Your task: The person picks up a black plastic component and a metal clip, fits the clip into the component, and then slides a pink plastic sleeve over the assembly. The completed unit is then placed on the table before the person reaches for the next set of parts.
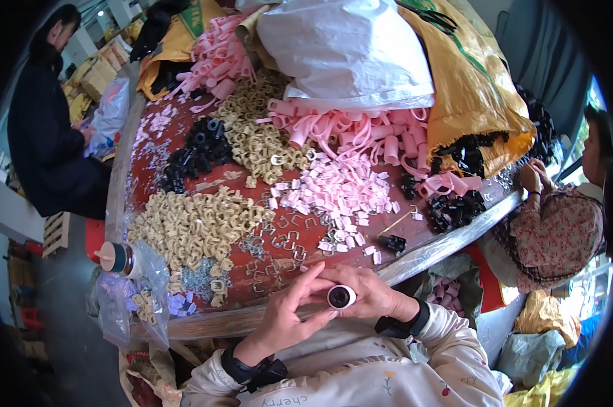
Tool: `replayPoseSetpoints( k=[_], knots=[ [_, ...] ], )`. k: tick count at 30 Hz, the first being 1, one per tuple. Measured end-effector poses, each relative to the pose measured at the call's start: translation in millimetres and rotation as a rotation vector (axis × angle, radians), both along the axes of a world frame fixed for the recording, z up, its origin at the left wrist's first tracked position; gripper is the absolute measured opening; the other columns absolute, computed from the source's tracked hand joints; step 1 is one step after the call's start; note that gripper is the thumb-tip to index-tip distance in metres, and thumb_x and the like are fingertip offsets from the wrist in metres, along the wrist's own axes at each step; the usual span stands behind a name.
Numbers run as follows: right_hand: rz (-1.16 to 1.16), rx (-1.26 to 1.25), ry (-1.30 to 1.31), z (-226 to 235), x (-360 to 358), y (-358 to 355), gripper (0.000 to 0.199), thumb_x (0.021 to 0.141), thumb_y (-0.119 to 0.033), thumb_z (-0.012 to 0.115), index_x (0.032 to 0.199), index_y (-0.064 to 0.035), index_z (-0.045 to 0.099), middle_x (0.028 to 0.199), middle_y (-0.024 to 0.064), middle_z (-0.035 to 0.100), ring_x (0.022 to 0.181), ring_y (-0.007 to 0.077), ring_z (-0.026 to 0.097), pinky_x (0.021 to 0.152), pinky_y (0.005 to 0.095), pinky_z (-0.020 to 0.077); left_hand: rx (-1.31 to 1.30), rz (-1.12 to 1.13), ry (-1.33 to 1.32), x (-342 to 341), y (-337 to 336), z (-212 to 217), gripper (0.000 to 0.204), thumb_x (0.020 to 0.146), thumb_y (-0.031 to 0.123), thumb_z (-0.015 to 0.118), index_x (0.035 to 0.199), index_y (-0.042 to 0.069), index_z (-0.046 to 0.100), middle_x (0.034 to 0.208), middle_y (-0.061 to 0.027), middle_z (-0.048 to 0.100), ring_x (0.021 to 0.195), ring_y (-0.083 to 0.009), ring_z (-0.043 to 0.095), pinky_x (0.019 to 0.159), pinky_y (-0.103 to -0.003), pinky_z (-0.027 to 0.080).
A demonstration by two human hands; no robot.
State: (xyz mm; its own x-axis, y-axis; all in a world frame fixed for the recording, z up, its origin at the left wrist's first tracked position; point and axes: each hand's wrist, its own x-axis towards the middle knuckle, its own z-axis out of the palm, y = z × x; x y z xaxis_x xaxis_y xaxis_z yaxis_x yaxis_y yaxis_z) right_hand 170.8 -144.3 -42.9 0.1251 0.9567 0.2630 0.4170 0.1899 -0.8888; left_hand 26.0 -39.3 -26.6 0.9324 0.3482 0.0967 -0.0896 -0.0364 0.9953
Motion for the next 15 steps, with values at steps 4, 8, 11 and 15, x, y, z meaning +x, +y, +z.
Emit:
replayPoseSetpoints(
  k=[4, 8, 11, 15],
  knots=[
    [-0.034, 0.085, -0.059, 1.5, 15.7, -34.2, 0.044, 0.062, -0.017, 0.071, 0.098, -0.0018, 0.052, 0.077, 0.0111, 0.055, 0.071, 0.0227, 0.056, 0.064, 0.0302, 0.0442, 0.04, -0.053, 0.074, -11.0, 18.7, -2.3, 0.052, 0.071, -0.002, 0.056, 0.119, 0.001, 0.036, 0.093, -0.0136, 0.056, 0.087, -0.017, 0.055, 0.077, -0.027, 0.044],
    [-0.398, -0.334, 0.142, 21.3, 35.9, -112.6, 0.034, 0.056, -0.011, 0.073, 0.084, -0.0023, 0.056, 0.079, 0.0084, 0.057, 0.07, 0.0185, 0.056, 0.062, 0.0276, 0.0436, -0.005, 0.083, 0.092, -26.7, 47.4, -8.2, 0.041, 0.074, 0.0, 0.054, 0.113, 0.0, 0.042, 0.088, -0.012, 0.058, 0.082, -0.0157, 0.056, 0.073, -0.025, 0.045],
    [-0.673, -0.253, 0.185, -3.1, 42.7, -172.6, 0.031, 0.055, -0.011, 0.073, 0.08, -0.0026, 0.056, 0.077, 0.0067, 0.057, 0.069, 0.0183, 0.053, 0.066, 0.029, 0.0421, -0.101, 0.165, 0.075, -25.1, 60.9, -11.8, 0.037, 0.076, 0.004, 0.053, 0.111, -0.001, 0.043, 0.087, -0.011, 0.058, 0.078, -0.0145, 0.056, 0.07, -0.024, 0.045],
    [-0.488, 0.09, 0.073, -3.7, 31.3, -143.3, 0.029, 0.057, -0.013, 0.072, 0.079, -0.0031, 0.055, 0.078, 0.0077, 0.056, 0.076, 0.0213, 0.051, 0.072, 0.0352, 0.0388, -0.117, 0.257, 0.106, -25.6, 60.7, -13.2, 0.033, 0.078, 0.006, 0.052, 0.109, -0.002, 0.045, 0.083, -0.0096, 0.057, 0.073, -0.0139, 0.056, 0.066, -0.024, 0.045]
  ],
)
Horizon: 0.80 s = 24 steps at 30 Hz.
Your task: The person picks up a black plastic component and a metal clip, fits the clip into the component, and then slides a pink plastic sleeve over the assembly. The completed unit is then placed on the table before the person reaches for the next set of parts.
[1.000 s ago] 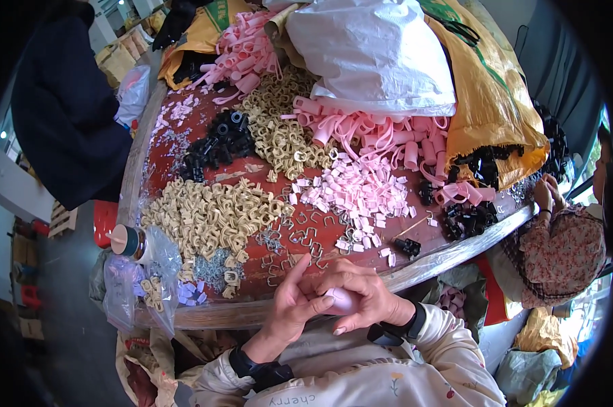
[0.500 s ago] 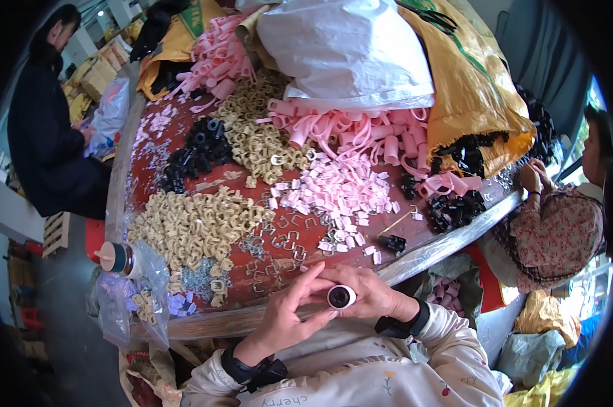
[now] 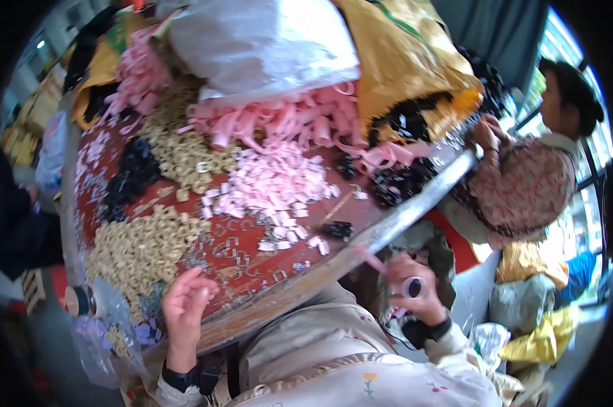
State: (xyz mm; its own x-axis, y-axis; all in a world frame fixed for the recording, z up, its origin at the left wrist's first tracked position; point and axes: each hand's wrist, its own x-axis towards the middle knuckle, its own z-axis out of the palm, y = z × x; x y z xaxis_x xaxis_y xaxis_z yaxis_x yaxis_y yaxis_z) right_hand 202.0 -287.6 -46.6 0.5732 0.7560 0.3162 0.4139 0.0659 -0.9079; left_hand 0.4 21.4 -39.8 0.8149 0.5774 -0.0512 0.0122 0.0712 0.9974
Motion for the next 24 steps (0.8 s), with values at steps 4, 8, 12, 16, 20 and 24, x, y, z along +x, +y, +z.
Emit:
replayPoseSetpoints(
  k=[4, 8, 12, 16, 20, 24],
  knots=[
    [0.256, 0.1, 0.028, -8.5, -11.8, 53.8, 0.029, 0.062, -0.017, 0.071, 0.081, -0.0041, 0.054, 0.081, 0.0087, 0.055, 0.08, 0.0241, 0.05, 0.073, 0.0367, 0.0377, 0.043, 0.026, 0.009, -1.2, -1.7, 0.9, 0.032, 0.078, 0.006, 0.051, 0.108, -0.002, 0.045, 0.082, -0.0091, 0.057, 0.071, -0.0137, 0.056, 0.064, -0.023, 0.044],
    [0.471, 0.158, 0.142, -20.1, -20.0, 70.4, 0.028, 0.065, -0.019, 0.07, 0.081, -0.0033, 0.053, 0.082, 0.0098, 0.053, 0.079, 0.026, 0.05, 0.072, 0.0371, 0.0381, 0.071, 0.07, 0.033, -5.6, -4.2, 1.3, 0.031, 0.077, 0.005, 0.051, 0.107, -0.003, 0.045, 0.081, -0.0092, 0.057, 0.069, -0.0133, 0.055, 0.061, -0.022, 0.044],
    [0.616, 0.188, 0.288, -31.7, -21.9, 75.8, 0.032, 0.066, -0.024, 0.069, 0.082, -0.0038, 0.052, 0.085, 0.01, 0.051, 0.084, 0.0252, 0.049, 0.073, 0.0346, 0.0382, 0.057, 0.116, 0.078, -12.3, -3.8, -1.1, 0.031, 0.077, 0.005, 0.051, 0.107, -0.003, 0.045, 0.081, -0.0093, 0.057, 0.069, -0.0128, 0.055, 0.061, -0.021, 0.044],
    [0.654, 0.239, 0.305, -38.5, -17.9, 71.5, 0.032, 0.066, -0.024, 0.069, 0.083, -0.0034, 0.051, 0.087, 0.0106, 0.051, 0.085, 0.0262, 0.049, 0.073, 0.0349, 0.0386, 0.066, 0.112, 0.129, -10.3, -5.1, -1.4, 0.032, 0.078, 0.005, 0.05, 0.108, -0.003, 0.045, 0.082, -0.0092, 0.057, 0.069, -0.0127, 0.055, 0.061, -0.021, 0.044],
    [0.543, 0.175, 0.218, -32.1, -8.4, 53.9, 0.032, 0.064, -0.023, 0.07, 0.081, -0.0031, 0.052, 0.083, 0.0116, 0.052, 0.08, 0.027, 0.051, 0.069, 0.0347, 0.0407, 0.076, 0.078, 0.182, 4.1, 1.3, -3.5, 0.032, 0.078, 0.005, 0.051, 0.108, -0.003, 0.045, 0.083, -0.0089, 0.057, 0.07, -0.0132, 0.055, 0.063, -0.022, 0.044],
    [0.119, -0.104, 0.169, -40.1, 18.2, -16.9, 0.029, 0.055, -0.015, 0.073, 0.071, -0.002, 0.053, 0.071, 0.0087, 0.053, 0.067, 0.0222, 0.052, 0.061, 0.0307, 0.0412, 0.124, 0.132, 0.307, 8.3, 29.9, 4.9, 0.032, 0.078, 0.005, 0.052, 0.108, -0.002, 0.045, 0.086, -0.0085, 0.057, 0.075, -0.014, 0.056, 0.066, -0.022, 0.044]
  ],
)
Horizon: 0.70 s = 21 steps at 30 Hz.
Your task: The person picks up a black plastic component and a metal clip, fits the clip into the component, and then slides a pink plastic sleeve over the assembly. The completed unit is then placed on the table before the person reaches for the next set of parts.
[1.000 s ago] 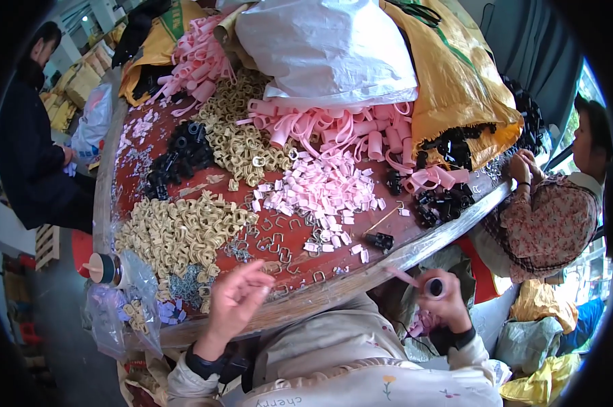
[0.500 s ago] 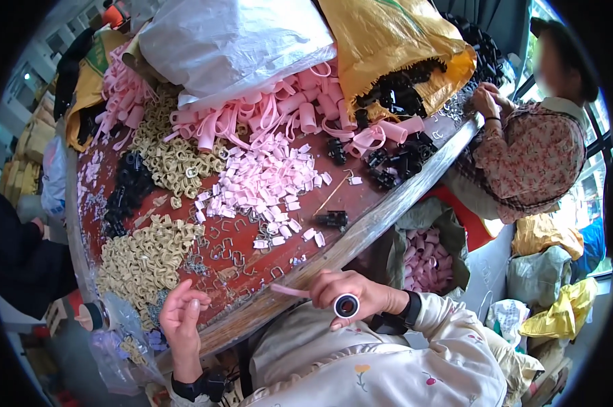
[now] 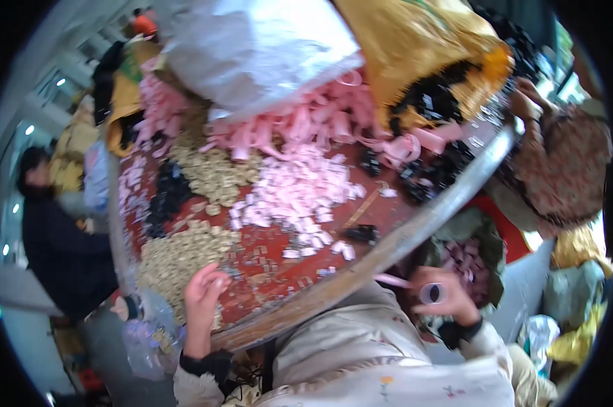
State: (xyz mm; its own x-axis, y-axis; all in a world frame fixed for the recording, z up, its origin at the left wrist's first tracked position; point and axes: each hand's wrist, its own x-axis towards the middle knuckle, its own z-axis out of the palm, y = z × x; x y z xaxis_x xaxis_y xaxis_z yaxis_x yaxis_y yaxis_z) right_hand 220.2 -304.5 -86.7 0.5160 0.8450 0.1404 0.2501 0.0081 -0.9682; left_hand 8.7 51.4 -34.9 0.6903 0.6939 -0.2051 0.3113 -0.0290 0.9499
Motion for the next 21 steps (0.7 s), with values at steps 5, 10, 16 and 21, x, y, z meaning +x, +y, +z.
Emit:
replayPoseSetpoints(
  k=[5, 10, 16, 21],
  knots=[
    [-0.471, -0.836, -0.588, -35.1, 1.4, -116.7, 0.034, 0.054, -0.021, 0.067, 0.08, -0.0026, 0.056, 0.077, 0.0114, 0.057, 0.074, 0.0273, 0.055, 0.064, 0.0335, 0.0429, 0.286, -0.087, 0.03, 23.7, 60.0, -26.0, 0.03, 0.077, 0.004, 0.053, 0.105, -0.002, 0.047, 0.089, -0.009, 0.056, 0.076, -0.0146, 0.056, 0.066, -0.025, 0.046],
    [-0.252, -1.044, -0.699, -51.4, -3.4, -119.0, 0.042, 0.055, -0.025, 0.067, 0.089, -0.0038, 0.056, 0.085, 0.0135, 0.057, 0.08, 0.031, 0.053, 0.067, 0.0359, 0.0439, 0.901, -0.044, 0.255, 55.7, 108.6, -22.0, 0.034, 0.071, 0.003, 0.057, 0.103, -0.001, 0.049, 0.093, -0.0121, 0.055, 0.073, -0.0202, 0.058, 0.063, -0.025, 0.046],
    [0.152, -0.611, -0.513, 1.2, -5.0, -13.8, 0.045, 0.058, -0.023, 0.069, 0.095, -0.0024, 0.054, 0.084, 0.0123, 0.057, 0.075, 0.0274, 0.055, 0.065, 0.0337, 0.0454, 1.339, -0.016, 0.405, 84.2, 168.5, -60.5, 0.03, 0.068, 0.011, 0.057, 0.096, 0.004, 0.054, 0.098, -0.0145, 0.052, 0.07, -0.0308, 0.054, 0.066, -0.037, 0.044],
    [0.354, -0.376, -0.227, 63.5, -7.4, 55.7, 0.04, 0.064, -0.018, 0.068, 0.097, -0.0015, 0.053, 0.081, 0.0118, 0.057, 0.075, 0.0241, 0.057, 0.065, 0.031, 0.0457, 1.217, -0.1, 0.61, 92.3, 148.3, -47.7, 0.024, 0.068, 0.01, 0.056, 0.091, 0.005, 0.056, 0.097, -0.0146, 0.053, 0.072, -0.0314, 0.054, 0.065, -0.039, 0.044]
  ],
)
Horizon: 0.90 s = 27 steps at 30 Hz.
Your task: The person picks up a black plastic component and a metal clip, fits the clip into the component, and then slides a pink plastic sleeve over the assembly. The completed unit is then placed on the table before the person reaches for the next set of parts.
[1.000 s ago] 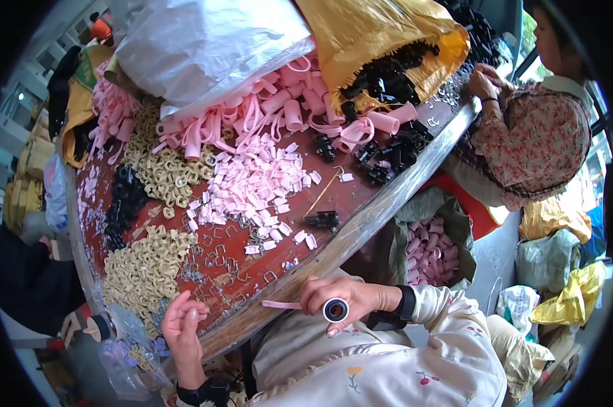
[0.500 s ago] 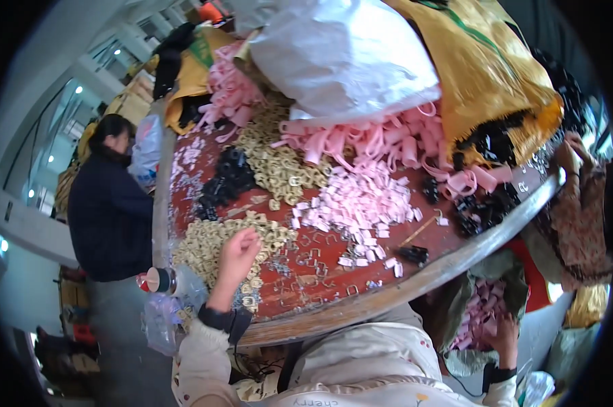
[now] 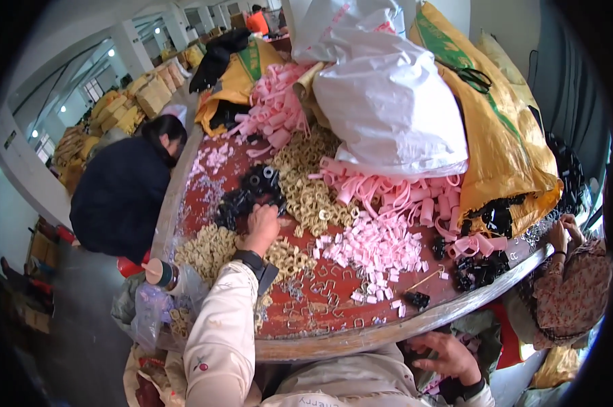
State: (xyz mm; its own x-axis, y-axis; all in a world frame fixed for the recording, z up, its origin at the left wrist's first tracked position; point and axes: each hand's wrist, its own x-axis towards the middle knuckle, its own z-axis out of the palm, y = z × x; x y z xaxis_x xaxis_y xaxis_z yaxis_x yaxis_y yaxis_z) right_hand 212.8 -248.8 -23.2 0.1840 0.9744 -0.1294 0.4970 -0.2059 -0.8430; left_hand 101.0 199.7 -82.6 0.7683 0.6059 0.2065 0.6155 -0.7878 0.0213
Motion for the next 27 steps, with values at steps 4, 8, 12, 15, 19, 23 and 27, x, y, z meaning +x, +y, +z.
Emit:
replayPoseSetpoints(
  k=[4, 8, 12, 15, 19, 23, 27],
  knots=[
    [0.081, -0.02, -0.055, 12.6, -2.7, 48.4, 0.037, 0.067, -0.018, 0.065, 0.097, -0.0018, 0.052, 0.086, 0.0127, 0.055, 0.075, 0.0291, 0.056, 0.065, 0.0334, 0.046, -0.107, 0.04, -0.07, -13.8, 3.4, 19.7, 0.022, 0.067, 0.009, 0.057, 0.088, 0.005, 0.058, 0.088, -0.0141, 0.056, 0.07, -0.0321, 0.054, 0.062, -0.04, 0.045],
    [0.33, 0.164, -0.18, 11.7, -14.7, 98.9, 0.035, 0.066, -0.016, 0.064, 0.096, -0.0023, 0.052, 0.092, 0.0134, 0.053, 0.077, 0.0298, 0.055, 0.065, 0.034, 0.0455, -0.406, -0.201, -0.381, -70.9, -4.3, 46.7, 0.024, 0.069, 0.004, 0.056, 0.093, 0.005, 0.058, 0.071, -0.0085, 0.057, 0.06, -0.0217, 0.054, 0.055, -0.03, 0.043],
    [0.467, 0.307, -0.16, 1.2, -19.5, 142.2, 0.035, 0.067, -0.013, 0.064, 0.099, -0.0046, 0.053, 0.084, 0.0129, 0.055, 0.07, 0.0295, 0.055, 0.06, 0.0346, 0.0452, -0.715, -0.22, -0.266, -106.1, -56.8, 90.1, 0.024, 0.07, 0.004, 0.056, 0.094, 0.008, 0.059, 0.073, -0.0057, 0.058, 0.061, -0.0139, 0.053, 0.055, -0.027, 0.043],
    [0.608, 0.16, -0.223, -0.9, -32.7, 174.1, 0.03, 0.069, -0.011, 0.057, 0.097, -0.0059, 0.052, 0.088, 0.011, 0.052, 0.074, 0.0301, 0.054, 0.064, 0.0377, 0.0446, -0.883, -0.531, -0.195, -142.0, -101.9, 83.5, 0.022, 0.071, 0.006, 0.056, 0.092, 0.008, 0.059, 0.074, -0.0064, 0.058, 0.063, -0.0177, 0.055, 0.058, -0.029, 0.043],
    [0.663, 0.155, -0.505, -20.8, -53.5, 209.5, 0.023, 0.069, -0.01, 0.053, 0.092, -0.0055, 0.052, 0.083, 0.0119, 0.052, 0.072, 0.0299, 0.055, 0.062, 0.0389, 0.045, -1.446, -0.836, -0.03, -162.7, -176.9, 60.8, 0.017, 0.072, 0.01, 0.056, 0.088, 0.003, 0.058, 0.075, -0.009, 0.056, 0.069, -0.0191, 0.054, 0.061, -0.028, 0.042],
    [0.634, 0.184, -0.708, -39.7, -64.5, 229.8, 0.017, 0.07, -0.01, 0.05, 0.086, -0.0048, 0.05, 0.08, 0.0134, 0.051, 0.07, 0.0299, 0.055, 0.059, 0.0396, 0.0458, -1.575, -0.941, -0.064, -162.5, -220.4, 33.0, 0.016, 0.077, 0.006, 0.053, 0.091, -0.001, 0.057, 0.082, -0.0101, 0.055, 0.074, -0.0195, 0.053, 0.066, -0.028, 0.042],
    [0.549, 0.18, -0.687, -49.7, -66.1, 238.6, 0.016, 0.07, -0.009, 0.048, 0.085, -0.0042, 0.047, 0.08, 0.0145, 0.051, 0.068, 0.0307, 0.056, 0.057, 0.0393, 0.0465, -1.607, -0.875, -0.226, -175.1, -233.1, 19.8, 0.017, 0.079, 0.01, 0.052, 0.092, -0.001, 0.056, 0.084, -0.0101, 0.054, 0.076, -0.0203, 0.053, 0.067, -0.028, 0.041]
  ],
)
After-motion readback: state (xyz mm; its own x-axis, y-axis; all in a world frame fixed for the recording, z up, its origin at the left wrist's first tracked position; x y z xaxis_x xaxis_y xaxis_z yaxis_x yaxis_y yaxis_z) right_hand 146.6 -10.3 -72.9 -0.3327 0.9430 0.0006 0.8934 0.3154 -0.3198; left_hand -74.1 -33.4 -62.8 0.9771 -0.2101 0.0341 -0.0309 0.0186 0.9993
